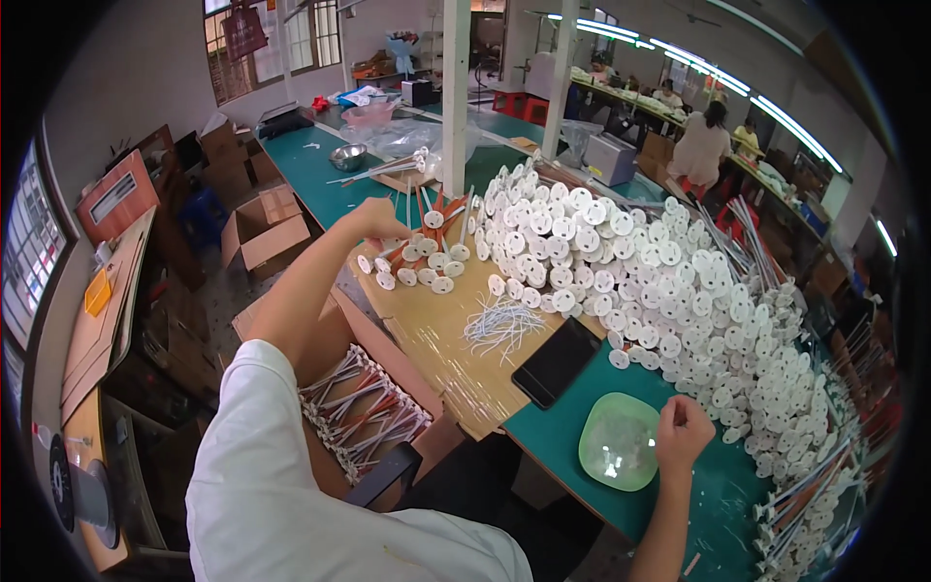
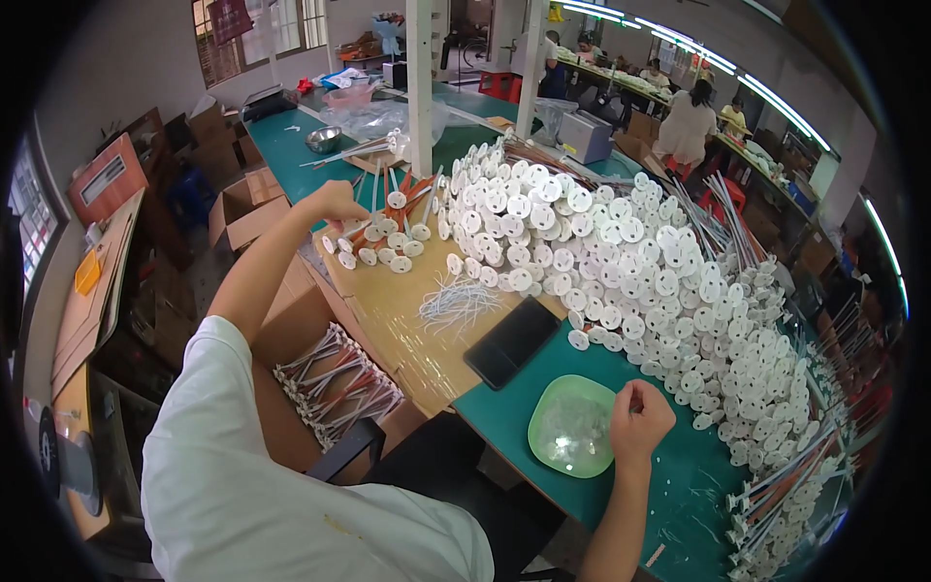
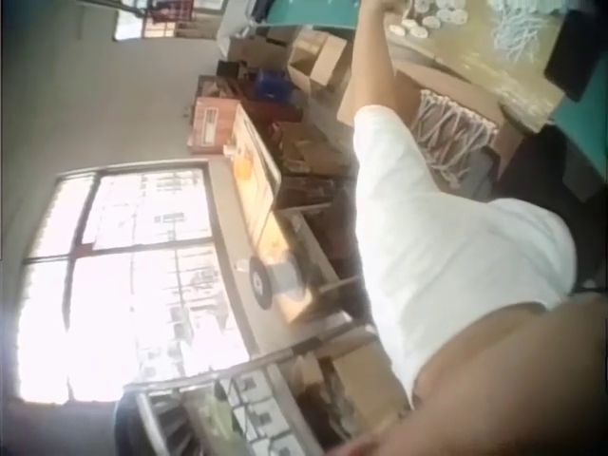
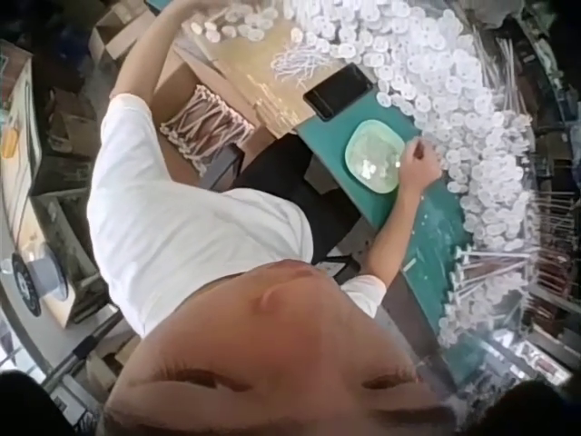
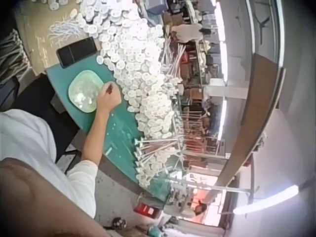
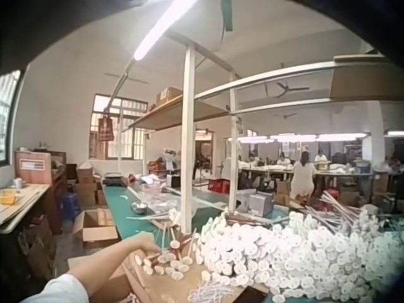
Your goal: Assembling plastic decorative lights by attaching pieces to an LED tube.
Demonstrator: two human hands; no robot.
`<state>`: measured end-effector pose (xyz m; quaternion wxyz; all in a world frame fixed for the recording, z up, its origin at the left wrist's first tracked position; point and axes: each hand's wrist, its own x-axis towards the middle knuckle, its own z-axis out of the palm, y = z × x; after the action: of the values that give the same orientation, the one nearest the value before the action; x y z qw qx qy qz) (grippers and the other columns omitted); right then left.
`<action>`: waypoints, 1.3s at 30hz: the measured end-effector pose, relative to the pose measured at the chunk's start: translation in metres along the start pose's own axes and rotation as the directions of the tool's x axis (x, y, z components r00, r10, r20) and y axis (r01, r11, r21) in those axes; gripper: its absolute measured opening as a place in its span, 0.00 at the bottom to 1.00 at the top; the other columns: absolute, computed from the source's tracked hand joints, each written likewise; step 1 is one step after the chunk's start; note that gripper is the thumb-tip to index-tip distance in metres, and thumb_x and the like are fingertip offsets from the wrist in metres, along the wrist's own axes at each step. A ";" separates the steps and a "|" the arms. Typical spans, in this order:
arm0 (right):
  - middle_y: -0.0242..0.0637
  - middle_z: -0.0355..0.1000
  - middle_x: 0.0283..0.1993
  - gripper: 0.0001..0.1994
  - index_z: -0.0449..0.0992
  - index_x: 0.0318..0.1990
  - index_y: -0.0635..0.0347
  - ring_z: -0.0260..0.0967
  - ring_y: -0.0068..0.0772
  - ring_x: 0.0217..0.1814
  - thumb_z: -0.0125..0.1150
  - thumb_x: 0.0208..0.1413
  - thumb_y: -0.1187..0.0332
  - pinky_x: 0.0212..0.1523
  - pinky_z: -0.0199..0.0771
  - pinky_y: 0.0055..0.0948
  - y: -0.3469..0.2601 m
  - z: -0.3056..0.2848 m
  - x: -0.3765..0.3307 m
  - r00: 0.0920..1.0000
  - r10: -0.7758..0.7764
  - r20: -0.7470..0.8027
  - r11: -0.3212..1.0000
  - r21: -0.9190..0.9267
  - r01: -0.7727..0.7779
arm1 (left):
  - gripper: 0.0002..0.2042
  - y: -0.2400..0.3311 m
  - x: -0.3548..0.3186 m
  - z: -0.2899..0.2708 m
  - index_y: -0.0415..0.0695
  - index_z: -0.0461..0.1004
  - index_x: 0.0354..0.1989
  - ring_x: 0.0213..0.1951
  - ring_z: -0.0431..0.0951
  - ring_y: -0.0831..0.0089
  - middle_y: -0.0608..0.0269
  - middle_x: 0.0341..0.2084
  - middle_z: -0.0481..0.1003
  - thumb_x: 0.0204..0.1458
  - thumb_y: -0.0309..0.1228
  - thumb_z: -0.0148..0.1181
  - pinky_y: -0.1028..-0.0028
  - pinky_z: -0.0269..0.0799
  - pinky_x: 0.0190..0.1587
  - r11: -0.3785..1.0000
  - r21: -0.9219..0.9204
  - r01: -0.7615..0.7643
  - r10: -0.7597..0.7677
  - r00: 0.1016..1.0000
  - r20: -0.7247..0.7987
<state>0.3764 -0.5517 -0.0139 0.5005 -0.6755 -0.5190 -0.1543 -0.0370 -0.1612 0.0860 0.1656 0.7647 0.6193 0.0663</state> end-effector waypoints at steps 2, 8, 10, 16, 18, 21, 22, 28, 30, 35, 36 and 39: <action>0.36 0.71 0.21 0.02 0.76 0.28 0.68 0.67 0.23 0.19 0.60 0.48 0.78 0.20 0.64 0.22 0.000 0.001 0.000 1.000 0.015 0.014 1.000 -0.005 -0.015 | 0.20 0.000 0.011 0.006 0.34 0.80 0.23 0.23 0.83 0.67 0.51 0.24 0.80 0.38 0.44 0.69 0.74 0.81 0.27 0.998 -0.020 0.064 -0.063 0.997 0.036; 0.36 0.71 0.21 0.02 0.76 0.28 0.68 0.67 0.23 0.19 0.60 0.48 0.78 0.21 0.64 0.22 0.005 0.007 0.002 0.999 0.030 0.020 0.999 -0.014 -0.030 | 0.25 -0.005 0.036 0.036 0.33 0.80 0.30 0.32 0.83 0.55 0.43 0.30 0.80 0.36 0.48 0.66 0.64 0.79 0.41 0.959 0.276 -0.066 0.099 0.989 -0.106; 0.36 0.71 0.21 0.01 0.76 0.28 0.68 0.67 0.23 0.18 0.60 0.48 0.78 0.21 0.65 0.22 0.006 0.004 0.000 0.999 0.039 0.019 0.999 -0.019 -0.039 | 0.26 0.009 0.021 0.035 0.32 0.80 0.30 0.35 0.81 0.51 0.42 0.29 0.79 0.37 0.49 0.65 0.61 0.78 0.43 0.954 0.287 -0.090 0.137 0.980 -0.146; 0.35 0.71 0.20 0.01 0.76 0.28 0.67 0.66 0.23 0.19 0.60 0.48 0.78 0.22 0.65 0.22 0.000 0.003 0.002 1.000 0.023 0.020 0.999 -0.032 -0.022 | 0.25 0.021 -0.016 0.025 0.31 0.80 0.29 0.35 0.81 0.49 0.40 0.28 0.79 0.41 0.48 0.62 0.60 0.78 0.42 0.949 0.283 -0.139 0.185 0.972 -0.143; 0.37 0.71 0.20 0.01 0.76 0.27 0.67 0.67 0.24 0.18 0.60 0.47 0.79 0.21 0.66 0.23 0.000 0.002 0.002 0.999 0.000 0.034 0.999 -0.032 0.001 | 0.25 0.022 -0.007 0.030 0.31 0.79 0.28 0.34 0.81 0.49 0.40 0.27 0.79 0.42 0.48 0.61 0.60 0.78 0.42 0.956 0.260 -0.137 0.179 0.973 -0.143; 0.37 0.70 0.20 0.01 0.75 0.26 0.67 0.67 0.25 0.18 0.60 0.47 0.79 0.21 0.66 0.22 -0.001 0.005 0.002 0.996 -0.003 0.089 1.000 -0.016 0.004 | 0.24 0.012 0.017 0.037 0.32 0.79 0.29 0.35 0.81 0.49 0.41 0.27 0.79 0.43 0.48 0.61 0.60 0.78 0.41 0.968 0.223 -0.118 0.159 0.972 -0.175; 0.36 0.70 0.20 0.01 0.75 0.26 0.67 0.66 0.24 0.18 0.60 0.47 0.79 0.22 0.66 0.22 0.000 0.004 0.003 0.995 0.027 0.099 1.000 -0.013 -0.026 | 0.24 0.009 0.021 0.038 0.33 0.79 0.30 0.35 0.81 0.49 0.42 0.28 0.79 0.44 0.49 0.61 0.59 0.78 0.41 0.972 0.209 -0.108 0.151 0.968 -0.201; 0.35 0.71 0.20 0.03 0.76 0.29 0.69 0.66 0.20 0.20 0.60 0.50 0.78 0.23 0.65 0.22 0.004 -0.002 0.006 0.985 0.119 0.129 0.992 -0.066 -0.111 | 0.20 0.096 -0.050 0.046 0.39 0.79 0.33 0.34 0.80 0.56 0.53 0.31 0.79 0.47 0.47 0.64 0.62 0.75 0.37 0.858 -0.034 -0.513 0.313 0.574 -0.757; 0.35 0.71 0.21 0.03 0.76 0.30 0.70 0.66 0.20 0.20 0.60 0.51 0.77 0.24 0.66 0.22 0.012 -0.003 0.008 0.980 0.127 0.152 0.990 -0.085 -0.115 | 0.15 0.150 -0.075 0.081 0.40 0.79 0.31 0.32 0.79 0.57 0.54 0.29 0.79 0.46 0.42 0.66 0.63 0.74 0.36 0.539 -0.290 -0.791 0.347 0.522 -0.779; 0.36 0.70 0.21 0.07 0.76 0.33 0.70 0.66 0.21 0.21 0.58 0.57 0.73 0.25 0.66 0.24 0.017 -0.026 0.018 0.972 0.202 0.123 0.966 -0.191 -0.176 | 0.08 0.264 -0.116 0.177 0.44 0.75 0.20 0.21 0.76 0.61 0.61 0.18 0.74 0.44 0.33 0.64 0.65 0.71 0.25 0.101 -0.252 -0.963 0.595 0.261 -0.761; 0.36 0.70 0.21 0.07 0.76 0.33 0.70 0.66 0.21 0.21 0.58 0.58 0.73 0.24 0.65 0.24 0.012 -0.036 0.016 0.978 0.186 0.092 0.956 -0.245 -0.158 | 0.09 0.278 -0.117 0.192 0.45 0.73 0.18 0.19 0.74 0.60 0.62 0.15 0.73 0.44 0.33 0.64 0.64 0.69 0.23 0.036 -0.199 -0.979 0.590 0.181 -0.787; 0.37 0.69 0.20 0.08 0.75 0.33 0.70 0.63 0.22 0.20 0.57 0.59 0.72 0.22 0.63 0.25 0.000 -0.069 0.002 0.976 0.163 0.146 0.915 -0.391 -0.094 | 0.12 0.294 -0.113 0.227 0.46 0.68 0.13 0.17 0.71 0.61 0.64 0.12 0.68 0.43 0.32 0.64 0.64 0.66 0.21 -0.067 -0.032 -0.997 0.609 -0.015 -0.793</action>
<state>0.3991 -0.6079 0.0187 0.3208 -0.8037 -0.4753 -0.1589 0.2788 -0.3616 -0.0159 0.1333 0.8004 -0.0886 0.5777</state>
